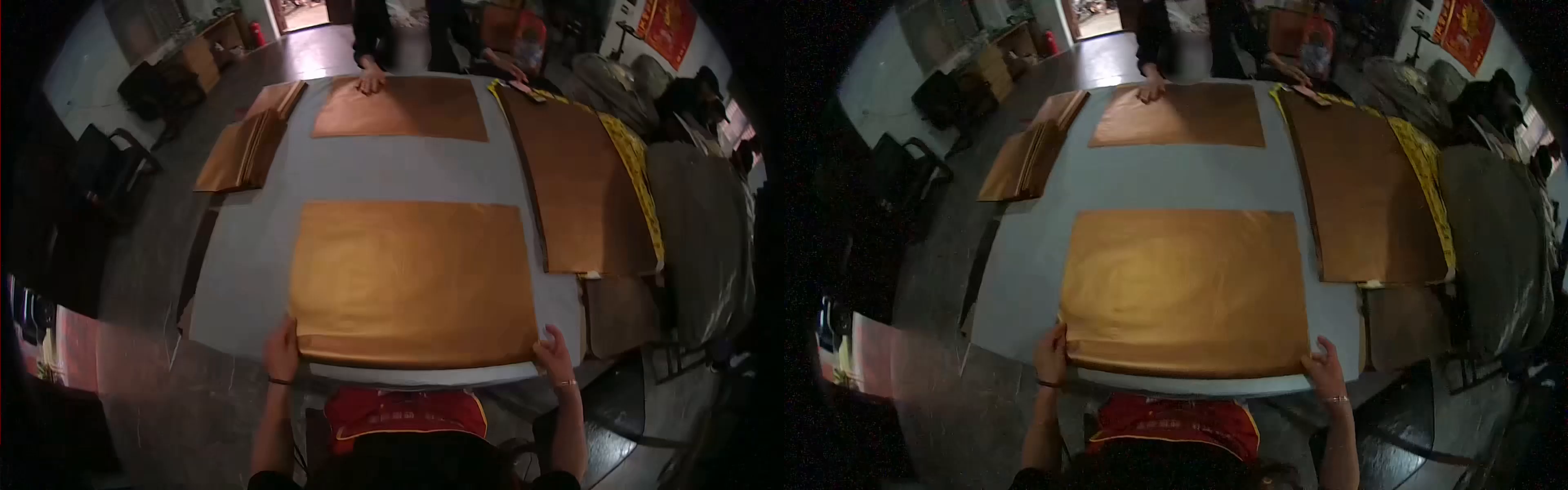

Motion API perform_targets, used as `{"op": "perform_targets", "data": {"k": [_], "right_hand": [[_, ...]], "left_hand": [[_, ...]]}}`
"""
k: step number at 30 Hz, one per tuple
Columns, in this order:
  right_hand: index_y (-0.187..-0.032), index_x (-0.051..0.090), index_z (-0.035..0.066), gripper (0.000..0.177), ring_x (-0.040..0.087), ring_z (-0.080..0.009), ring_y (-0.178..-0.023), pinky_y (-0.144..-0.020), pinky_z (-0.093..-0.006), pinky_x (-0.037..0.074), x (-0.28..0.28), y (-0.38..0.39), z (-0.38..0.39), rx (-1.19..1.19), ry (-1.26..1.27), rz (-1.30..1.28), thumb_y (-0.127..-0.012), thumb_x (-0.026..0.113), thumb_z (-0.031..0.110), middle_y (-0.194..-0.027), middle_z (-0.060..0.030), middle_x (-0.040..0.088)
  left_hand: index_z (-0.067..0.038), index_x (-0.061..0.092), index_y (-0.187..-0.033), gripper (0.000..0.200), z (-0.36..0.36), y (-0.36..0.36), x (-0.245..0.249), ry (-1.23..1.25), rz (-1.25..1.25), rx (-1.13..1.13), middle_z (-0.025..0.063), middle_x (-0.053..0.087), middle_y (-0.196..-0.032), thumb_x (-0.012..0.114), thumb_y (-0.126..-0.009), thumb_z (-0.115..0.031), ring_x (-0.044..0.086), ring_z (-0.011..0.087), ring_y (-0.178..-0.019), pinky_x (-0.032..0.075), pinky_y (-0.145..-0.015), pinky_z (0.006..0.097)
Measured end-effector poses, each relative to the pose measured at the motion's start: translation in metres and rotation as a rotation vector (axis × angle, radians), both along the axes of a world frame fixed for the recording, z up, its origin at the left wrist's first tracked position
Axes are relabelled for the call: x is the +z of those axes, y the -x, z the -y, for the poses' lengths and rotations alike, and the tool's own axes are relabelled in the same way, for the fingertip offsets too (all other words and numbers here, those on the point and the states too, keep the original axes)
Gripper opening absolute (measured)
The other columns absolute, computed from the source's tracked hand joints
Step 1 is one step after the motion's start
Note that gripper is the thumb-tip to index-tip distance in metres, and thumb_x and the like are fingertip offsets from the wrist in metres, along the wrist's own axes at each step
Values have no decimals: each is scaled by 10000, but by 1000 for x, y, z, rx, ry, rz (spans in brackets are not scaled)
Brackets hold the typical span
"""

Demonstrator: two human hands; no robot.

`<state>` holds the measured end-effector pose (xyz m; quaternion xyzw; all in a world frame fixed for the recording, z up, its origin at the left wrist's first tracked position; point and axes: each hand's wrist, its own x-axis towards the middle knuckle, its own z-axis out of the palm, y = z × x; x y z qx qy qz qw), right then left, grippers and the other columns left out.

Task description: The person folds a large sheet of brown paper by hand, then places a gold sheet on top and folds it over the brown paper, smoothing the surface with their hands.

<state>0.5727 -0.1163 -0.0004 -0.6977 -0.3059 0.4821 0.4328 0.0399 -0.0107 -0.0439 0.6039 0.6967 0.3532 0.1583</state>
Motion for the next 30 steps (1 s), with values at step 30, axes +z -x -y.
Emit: {"op": "perform_targets", "data": {"k": [30], "right_hand": [[-1097, 575, 42, 239, 542, -62, -685, -568, -221, 502, -16, 29, 26, -58, -30, 20, -868, 627, 85, -868, 11, 522]], "left_hand": [[-1, 618, -1095, 266, 11, 14, 27, 111, 105, -69, 157, 667, -986, 539, -924, -188, 641, 244, -903, 482, -768, 342]]}}
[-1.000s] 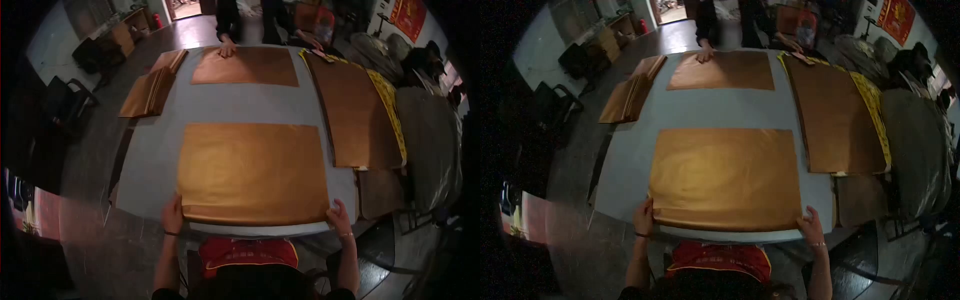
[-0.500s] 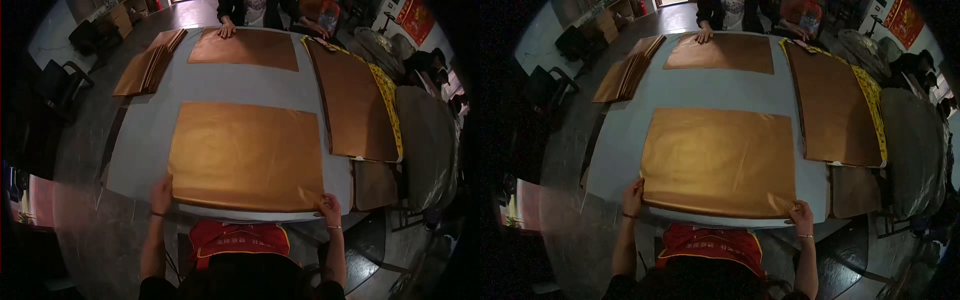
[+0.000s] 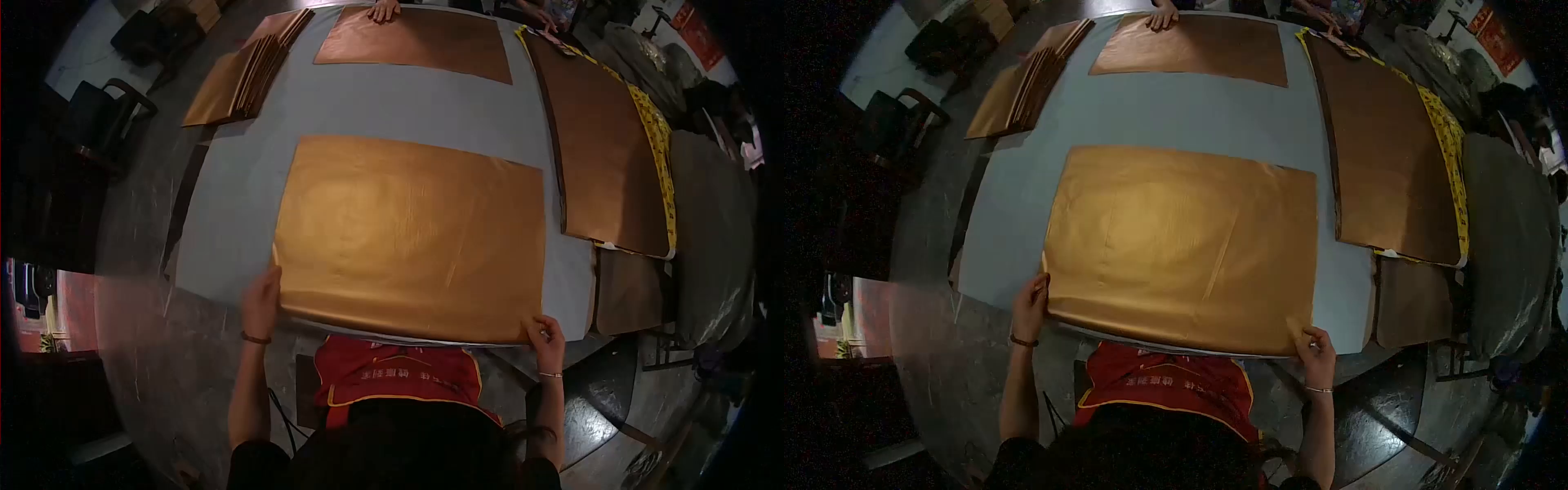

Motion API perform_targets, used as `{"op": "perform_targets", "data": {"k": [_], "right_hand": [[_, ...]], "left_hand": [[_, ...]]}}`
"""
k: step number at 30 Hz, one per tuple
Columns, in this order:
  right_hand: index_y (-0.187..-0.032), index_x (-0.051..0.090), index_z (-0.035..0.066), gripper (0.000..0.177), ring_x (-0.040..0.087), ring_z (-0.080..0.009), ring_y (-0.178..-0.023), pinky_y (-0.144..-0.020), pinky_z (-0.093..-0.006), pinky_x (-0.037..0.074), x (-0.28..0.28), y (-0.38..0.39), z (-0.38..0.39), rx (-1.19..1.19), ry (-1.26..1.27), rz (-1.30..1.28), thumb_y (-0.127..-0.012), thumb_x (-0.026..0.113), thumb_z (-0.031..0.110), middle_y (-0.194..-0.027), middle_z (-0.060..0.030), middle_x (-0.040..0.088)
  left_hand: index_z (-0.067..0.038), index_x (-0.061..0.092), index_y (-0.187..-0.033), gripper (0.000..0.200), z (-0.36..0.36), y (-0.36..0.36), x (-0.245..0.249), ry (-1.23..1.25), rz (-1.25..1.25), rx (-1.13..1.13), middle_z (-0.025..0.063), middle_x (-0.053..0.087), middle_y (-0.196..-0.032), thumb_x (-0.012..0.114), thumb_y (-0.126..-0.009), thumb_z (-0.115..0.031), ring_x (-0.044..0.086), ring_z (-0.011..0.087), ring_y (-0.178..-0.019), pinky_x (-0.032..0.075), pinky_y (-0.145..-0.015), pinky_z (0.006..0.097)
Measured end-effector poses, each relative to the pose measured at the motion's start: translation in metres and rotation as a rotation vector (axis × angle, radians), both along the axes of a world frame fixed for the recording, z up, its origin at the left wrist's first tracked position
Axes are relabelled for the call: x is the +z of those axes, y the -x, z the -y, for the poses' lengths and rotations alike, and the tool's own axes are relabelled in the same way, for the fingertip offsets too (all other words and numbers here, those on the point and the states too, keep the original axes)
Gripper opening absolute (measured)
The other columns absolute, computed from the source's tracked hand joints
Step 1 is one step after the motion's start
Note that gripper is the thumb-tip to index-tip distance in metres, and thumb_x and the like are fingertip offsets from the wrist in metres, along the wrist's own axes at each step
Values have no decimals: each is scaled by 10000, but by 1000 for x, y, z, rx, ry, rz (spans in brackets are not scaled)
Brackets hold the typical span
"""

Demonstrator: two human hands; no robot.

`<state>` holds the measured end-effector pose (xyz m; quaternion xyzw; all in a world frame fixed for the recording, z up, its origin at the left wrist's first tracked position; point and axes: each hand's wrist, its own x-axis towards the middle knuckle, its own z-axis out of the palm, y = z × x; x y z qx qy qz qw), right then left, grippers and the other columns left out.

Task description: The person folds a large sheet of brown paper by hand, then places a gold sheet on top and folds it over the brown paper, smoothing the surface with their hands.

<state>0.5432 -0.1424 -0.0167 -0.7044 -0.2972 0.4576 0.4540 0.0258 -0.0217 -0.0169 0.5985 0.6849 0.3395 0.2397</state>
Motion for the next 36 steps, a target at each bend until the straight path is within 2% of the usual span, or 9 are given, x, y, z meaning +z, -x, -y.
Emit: {"op": "perform_targets", "data": {"k": [2, 6, 8, 11, 17, 24, 33, 35, 36], "right_hand": [[-1097, 579, 42, 241, 534, -50, -683, -556, -205, 474, -9, -5, 2, 3, -17, 24, -867, 633, 91, -859, 19, 517], [-1086, 587, 35, 243, 514, -40, -670, -544, -200, 427, -5, -3, 0, 11, 60, 81, -857, 648, 88, -859, 15, 550], [-1084, 590, 31, 246, 512, -46, -666, -546, -207, 429, -1, -1, -3, -10, 81, 64, -852, 651, 83, -863, 8, 565], [-1087, 589, 20, 251, 522, -63, -670, -550, -220, 437, -2, -1, -4, 10, 46, 102, -848, 648, 70, -889, -10, 588], [-1071, 593, 16, 235, 546, -86, -693, -572, -228, 456, 0, 3, -5, 10, 73, 127, -848, 648, 68, -875, -22, 593], [-1032, 608, 27, 203, 568, -102, -809, -672, -256, 482, -5, 2, -4, -58, 59, 33, -839, 656, 69, -897, -40, 621], [-1019, 616, 25, 204, 571, -108, -808, -696, -262, 485, 7, 3, -7, -16, 89, 180, -830, 670, 80, -915, -36, 633], [-1012, 621, 30, 198, 566, -106, -791, -682, -261, 484, -3, -3, -5, 37, 97, 222, -829, 673, 84, -903, -34, 630], [-999, 625, 34, 190, 560, -103, -774, -659, -260, 481, -17, -13, 0, 50, 9, 271, -828, 679, 96, -893, -29, 627]], "left_hand": [[-19, 570, -1219, 289, -1, 4, 6, 286, -2, 9, 129, 631, -1129, 509, -949, -104, 599, 184, -1012, 465, -841, 304], [-25, 562, -1230, 296, 1, -10, 19, 243, 28, 36, 102, 643, -1040, 501, -953, -112, 600, 160, -907, 473, -775, 294], [-31, 555, -1241, 305, 8, 10, -8, -30, -99, -60, 91, 647, -1016, 493, -958, -125, 596, 153, -845, 476, -733, 298], [-20, 578, -1178, 284, 9, 11, -3, 141, -41, 6, 169, 629, -1107, 495, -947, -163, 596, 271, -1036, 447, -873, 349], [-38, 582, -1184, 279, 3, -7, 17, 171, -46, 33, 171, 631, -1113, 502, -932, -126, 606, 290, -1025, 456, -866, 352], [-65, 594, -1181, 295, 6, 18, -12, 182, -43, 5, 163, 641, -1097, 497, -903, -74, 617, 286, -1003, 462, -848, 348], [-49, 573, -1190, 286, 1, 2, 2, 178, -9, 51, 182, 640, -1055, 505, -944, -178, 624, 230, -984, 471, -810, 349], [-45, 508, -1284, 342, 2, 1, 11, 92, -53, -31, 89, 657, -976, 501, -947, -102, 531, 121, -676, 464, -639, 295], [-49, 470, -1320, 393, 2, 16, -7, 172, -156, -9, 70, 630, -818, 519, -937, -121, 525, 121, -663, 450, -622, 289]]}}
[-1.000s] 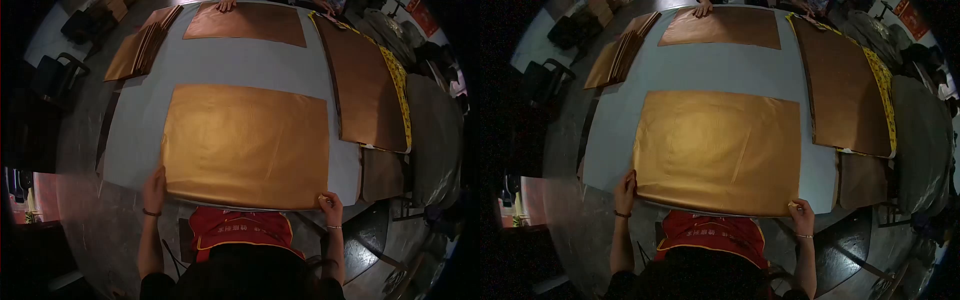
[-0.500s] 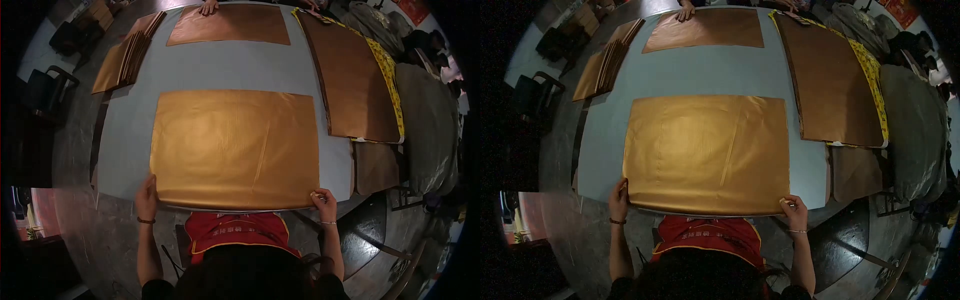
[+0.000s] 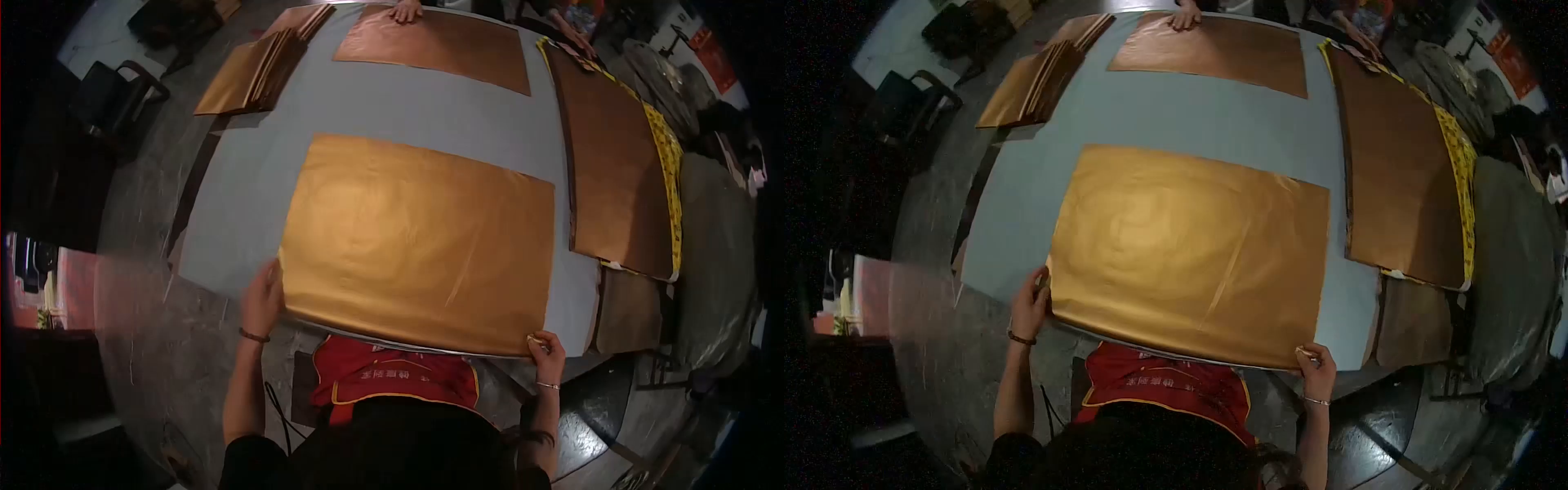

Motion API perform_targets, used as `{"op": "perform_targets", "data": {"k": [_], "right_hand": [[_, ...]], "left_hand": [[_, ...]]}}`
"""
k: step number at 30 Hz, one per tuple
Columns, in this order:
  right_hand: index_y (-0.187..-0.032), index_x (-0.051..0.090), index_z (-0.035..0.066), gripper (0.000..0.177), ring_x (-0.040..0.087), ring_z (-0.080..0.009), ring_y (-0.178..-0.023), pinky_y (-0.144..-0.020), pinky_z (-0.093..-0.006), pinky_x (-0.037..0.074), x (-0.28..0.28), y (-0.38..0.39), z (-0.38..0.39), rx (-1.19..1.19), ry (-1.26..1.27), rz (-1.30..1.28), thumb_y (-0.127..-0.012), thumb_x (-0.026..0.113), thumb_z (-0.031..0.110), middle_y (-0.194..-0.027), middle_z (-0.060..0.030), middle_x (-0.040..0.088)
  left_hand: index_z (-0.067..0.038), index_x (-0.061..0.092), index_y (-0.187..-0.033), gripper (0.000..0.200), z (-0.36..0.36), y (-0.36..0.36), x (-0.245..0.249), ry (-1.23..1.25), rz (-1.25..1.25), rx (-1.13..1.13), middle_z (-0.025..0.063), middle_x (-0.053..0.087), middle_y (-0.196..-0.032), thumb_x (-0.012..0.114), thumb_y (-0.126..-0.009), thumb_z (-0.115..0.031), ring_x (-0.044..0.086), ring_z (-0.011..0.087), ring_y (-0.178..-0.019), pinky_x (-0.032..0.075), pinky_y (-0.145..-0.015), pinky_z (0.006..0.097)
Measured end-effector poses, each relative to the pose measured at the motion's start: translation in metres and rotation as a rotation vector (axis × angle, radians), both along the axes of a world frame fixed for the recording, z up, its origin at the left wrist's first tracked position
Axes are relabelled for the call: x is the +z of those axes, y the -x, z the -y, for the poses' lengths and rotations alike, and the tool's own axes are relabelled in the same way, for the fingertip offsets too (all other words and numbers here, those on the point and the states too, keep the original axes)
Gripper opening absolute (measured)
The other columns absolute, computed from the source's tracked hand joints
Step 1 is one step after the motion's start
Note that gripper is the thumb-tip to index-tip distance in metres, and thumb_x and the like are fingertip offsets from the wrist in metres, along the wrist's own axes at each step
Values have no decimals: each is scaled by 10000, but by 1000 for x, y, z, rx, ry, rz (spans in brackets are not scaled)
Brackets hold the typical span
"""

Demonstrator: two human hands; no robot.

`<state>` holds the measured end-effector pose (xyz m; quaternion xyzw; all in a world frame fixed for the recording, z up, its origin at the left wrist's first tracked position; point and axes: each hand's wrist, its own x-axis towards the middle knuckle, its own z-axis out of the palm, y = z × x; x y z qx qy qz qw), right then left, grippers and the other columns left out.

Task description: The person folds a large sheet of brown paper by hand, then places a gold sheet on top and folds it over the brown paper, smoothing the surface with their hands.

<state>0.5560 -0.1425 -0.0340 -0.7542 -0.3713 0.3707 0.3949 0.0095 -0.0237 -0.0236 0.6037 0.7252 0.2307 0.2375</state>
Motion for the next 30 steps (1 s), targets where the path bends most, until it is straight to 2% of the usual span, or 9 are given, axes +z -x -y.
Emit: {"op": "perform_targets", "data": {"k": [2, 3, 5, 8, 13, 15, 17, 22, 30], "right_hand": [[-986, 630, 37, 183, 555, -100, -756, -636, -260, 478, -5, 2, -4, 69, -93, 27, -827, 686, 108, -883, -24, 624], [-982, 631, 39, 186, 553, -100, -734, -615, -262, 474, 15, 8, -7, -3, 28, -11, -827, 690, 124, -880, -26, 622], [-979, 632, 42, 190, 551, -101, -713, -594, -265, 469, 14, 7, -7, -37, 153, -46, -828, 694, 140, -877, -28, 620], [-1002, 626, 64, 197, 547, -115, -635, -543, -264, 459, 8, -2, -4, 1, 25, -85, -849, 676, 177, -856, -40, 615], [-1007, 627, 60, 201, 527, -101, -654, -528, -261, 441, 5, 7, -6, -14, -73, -156, -853, 674, 179, -836, -30, 609], [-1013, 627, 58, 212, 532, -100, -666, -529, -267, 441, 4, 5, -7, 11, -154, -150, -851, 677, 185, -831, -27, 607], [-1064, 610, 49, 255, 589, -122, -836, -650, -252, 498, 11, -2, -7, 18, 36, -70, -839, 680, 149, -1001, -53, 625], [-1053, 617, 45, 258, 585, -138, -844, -687, -280, 486, -4, -11, -6, 1, 37, -56, -846, 679, 186, -975, -50, 627], [-1040, 625, 23, 263, 583, -167, -853, -703, -310, 486, -12, -21, -3, -14, -29, -73, -849, 684, 192, -970, -74, 628]], "left_hand": [[-60, 444, -1346, 439, 5, 1, 4, -55, -66, -9, 50, 565, -699, 535, -924, -139, 514, 125, -642, 434, -598, 285], [-83, 479, -1290, 438, 5, -10, 23, 19, 80, 113, 191, 623, -1090, 560, -876, -202, 614, 344, -980, 485, -778, 397], [-97, 482, -1296, 464, 10, -7, 31, 17, 108, 136, 164, 659, -935, 574, -854, -203, 645, 314, -842, 490, -738, 386], [-76, 428, -1365, 495, 19, 4, 30, 5, 260, 125, 43, 571, -727, 575, -902, -173, 514, 111, -657, 433, -617, 281], [-134, 459, -1354, 457, 28, 12, 32, 124, 386, 240, 28, 592, -826, 558, -909, -173, 533, 116, -779, 442, -701, 276], [-104, 471, -1320, 454, 29, 16, 23, -29, 451, 181, 17, 528, -716, 543, -871, -107, 484, 88, -641, 417, -585, 259], [-96, 469, -1317, 447, 30, 17, 33, 56, 559, 207, 9, 523, -719, 539, -875, -102, 476, 81, -636, 409, -577, 247], [-53, 467, -1302, 433, 32, 11, 33, 129, 771, 221, 1, 533, -738, 539, -876, -80, 488, 75, -630, 407, -551, 220], [-78, 470, -1289, 476, 27, 5, 21, 18, 431, 149, 47, 568, -696, 558, -822, -55, 546, 132, -638, 457, -611, 285]]}}
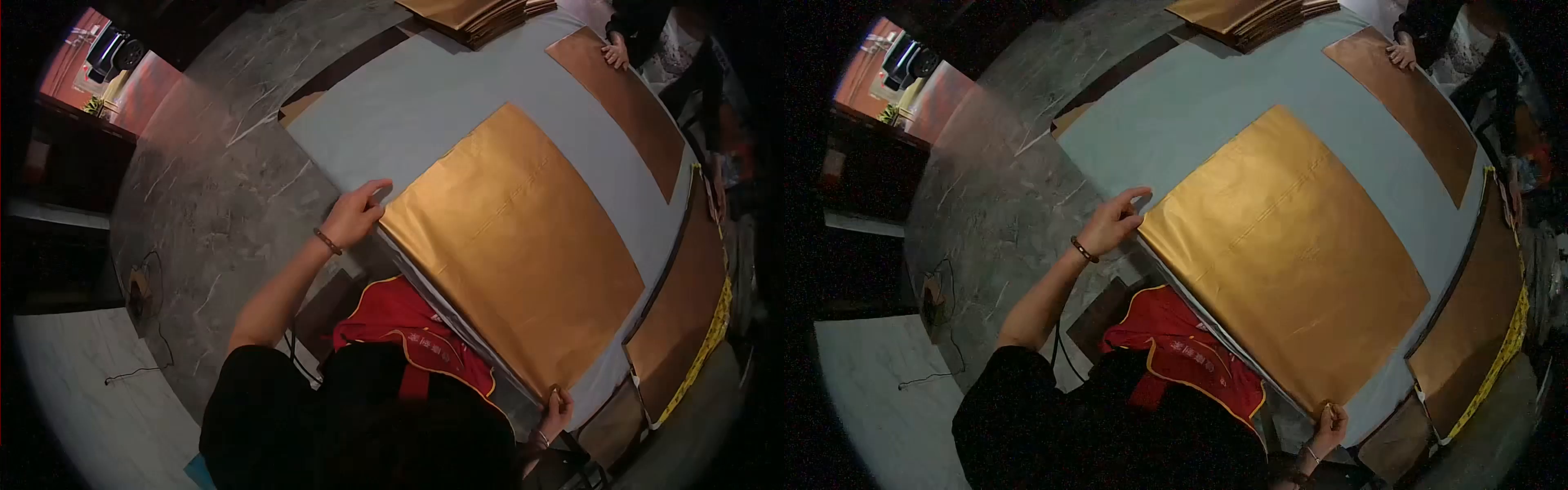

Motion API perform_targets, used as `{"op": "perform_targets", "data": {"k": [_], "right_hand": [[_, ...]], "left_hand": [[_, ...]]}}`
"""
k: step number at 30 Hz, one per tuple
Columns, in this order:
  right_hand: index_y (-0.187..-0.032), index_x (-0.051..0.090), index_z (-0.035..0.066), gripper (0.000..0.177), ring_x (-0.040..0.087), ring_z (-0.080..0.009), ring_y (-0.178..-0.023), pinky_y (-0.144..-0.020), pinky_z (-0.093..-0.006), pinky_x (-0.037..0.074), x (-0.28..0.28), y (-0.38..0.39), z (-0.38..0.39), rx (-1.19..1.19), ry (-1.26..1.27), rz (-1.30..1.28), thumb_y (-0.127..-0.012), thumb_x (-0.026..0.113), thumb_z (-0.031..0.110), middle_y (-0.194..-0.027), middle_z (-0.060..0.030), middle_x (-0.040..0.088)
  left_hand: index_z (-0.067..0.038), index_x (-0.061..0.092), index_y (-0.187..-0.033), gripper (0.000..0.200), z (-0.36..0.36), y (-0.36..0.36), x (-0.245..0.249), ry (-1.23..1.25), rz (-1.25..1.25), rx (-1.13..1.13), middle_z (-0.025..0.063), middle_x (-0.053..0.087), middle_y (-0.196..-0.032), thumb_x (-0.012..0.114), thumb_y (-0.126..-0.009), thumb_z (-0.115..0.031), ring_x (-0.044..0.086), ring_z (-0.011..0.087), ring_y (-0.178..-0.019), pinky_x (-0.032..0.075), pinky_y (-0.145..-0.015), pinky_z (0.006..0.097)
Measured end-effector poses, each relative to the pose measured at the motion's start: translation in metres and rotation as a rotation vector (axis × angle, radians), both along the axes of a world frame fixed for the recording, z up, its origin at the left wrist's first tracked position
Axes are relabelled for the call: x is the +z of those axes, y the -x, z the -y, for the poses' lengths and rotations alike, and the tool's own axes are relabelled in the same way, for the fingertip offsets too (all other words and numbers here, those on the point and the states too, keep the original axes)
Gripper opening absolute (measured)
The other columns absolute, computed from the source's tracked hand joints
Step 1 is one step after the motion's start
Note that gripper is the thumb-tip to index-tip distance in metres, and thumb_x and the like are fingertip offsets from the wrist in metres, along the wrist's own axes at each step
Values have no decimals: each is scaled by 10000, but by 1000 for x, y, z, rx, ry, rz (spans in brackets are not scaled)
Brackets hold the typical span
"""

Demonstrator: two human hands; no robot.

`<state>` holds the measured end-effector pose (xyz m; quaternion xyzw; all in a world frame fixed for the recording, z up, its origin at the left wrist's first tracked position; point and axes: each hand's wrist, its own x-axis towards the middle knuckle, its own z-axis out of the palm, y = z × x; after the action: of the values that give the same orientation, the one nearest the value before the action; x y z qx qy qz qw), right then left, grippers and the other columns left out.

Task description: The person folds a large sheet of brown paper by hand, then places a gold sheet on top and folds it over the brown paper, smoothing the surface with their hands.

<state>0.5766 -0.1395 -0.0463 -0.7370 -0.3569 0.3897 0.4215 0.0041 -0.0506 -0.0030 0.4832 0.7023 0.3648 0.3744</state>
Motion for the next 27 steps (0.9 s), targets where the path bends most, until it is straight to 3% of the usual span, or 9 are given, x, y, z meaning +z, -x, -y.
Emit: {"op": "perform_targets", "data": {"k": [3, 5, 6, 7, 14, 15, 16, 18, 27], "right_hand": [[-1025, 631, 20, 245, 576, -161, -843, -707, -313, 480, 23, 19, -6, -62, 120, -73, -842, 691, 173, -935, -63, 628], [-1038, 599, 95, 223, 559, -72, -746, -551, -202, 441, 0, 0, 0, -12, 71, -86, -839, 682, 152, -905, 4, 614], [-1038, 599, 95, 223, 559, -72, -746, -551, -202, 441, -9, -6, 3, -28, 61, -87, -839, 682, 152, -905, 4, 614], [-1022, 601, 86, 211, 547, -68, -732, -556, -203, 438, -17, -10, 5, -10, 10, -33, -836, 684, 140, -885, 8, 605], [-967, 636, 43, 179, 534, -104, -570, -485, -257, 447, -7, -1, 4, 8, -21, 36, -828, 699, 135, -840, -49, 608], [-967, 636, 43, 179, 534, -104, -570, -485, -257, 447, 1, 7, 2, -5, -25, 30, -828, 699, 135, -840, -49, 608], [-959, 633, 42, 170, 540, -105, -562, -469, -264, 463, 9, 15, 0, -43, -1, -25, -829, 695, 133, -839, -52, 605], [-950, 630, 42, 161, 547, -105, -553, -453, -271, 479, 14, 20, -3, -96, 18, -79, -830, 691, 130, -838, -55, 603], [-968, 619, 41, 190, 555, -97, -567, -439, -284, 496, 19, 23, -3, -8, 31, 72, -824, 689, 143, -842, -46, 587]], "left_hand": [[-123, 458, -1264, 466, -2, -9, 14, 61, -216, 25, 143, 571, -700, 540, -813, -40, 571, 283, -654, 455, -638, 380], [-124, 453, -1261, 462, -2, -13, 16, 29, -218, 11, 150, 571, -704, 538, -814, -42, 573, 302, -665, 453, -641, 391], [-125, 448, -1258, 459, -2, -13, 16, 10, -221, 9, 157, 570, -707, 536, -815, -44, 575, 322, -676, 452, -644, 402], [-103, 419, -1314, 460, -3, -9, 9, 51, -198, -13, 86, 560, -706, 523, -868, -61, 539, 169, -653, 444, -623, 317], [-105, 428, -1308, 458, -6, -9, 21, 107, -237, -85, 88, 535, -687, 531, -867, -36, 513, 166, -628, 423, -593, 323], [-116, 452, -1241, 410, -9, -11, 26, 143, -192, -47, 161, 613, -776, 526, -842, -61, 604, 321, -717, 464, -666, 395], [-116, 452, -1241, 410, -10, -11, 26, 138, -197, -60, 161, 613, -776, 526, -842, -61, 604, 321, -717, 464, -666, 395], [-95, 449, -1279, 422, -10, -9, 23, 158, -280, -102, 91, 568, -708, 528, -869, -28, 531, 160, -632, 433, -587, 334], [-61, 501, -1220, 370, -11, -5, 16, 91, -270, -151, 68, 566, -702, 525, -862, 31, 548, 133, -646, 447, -568, 295]]}}
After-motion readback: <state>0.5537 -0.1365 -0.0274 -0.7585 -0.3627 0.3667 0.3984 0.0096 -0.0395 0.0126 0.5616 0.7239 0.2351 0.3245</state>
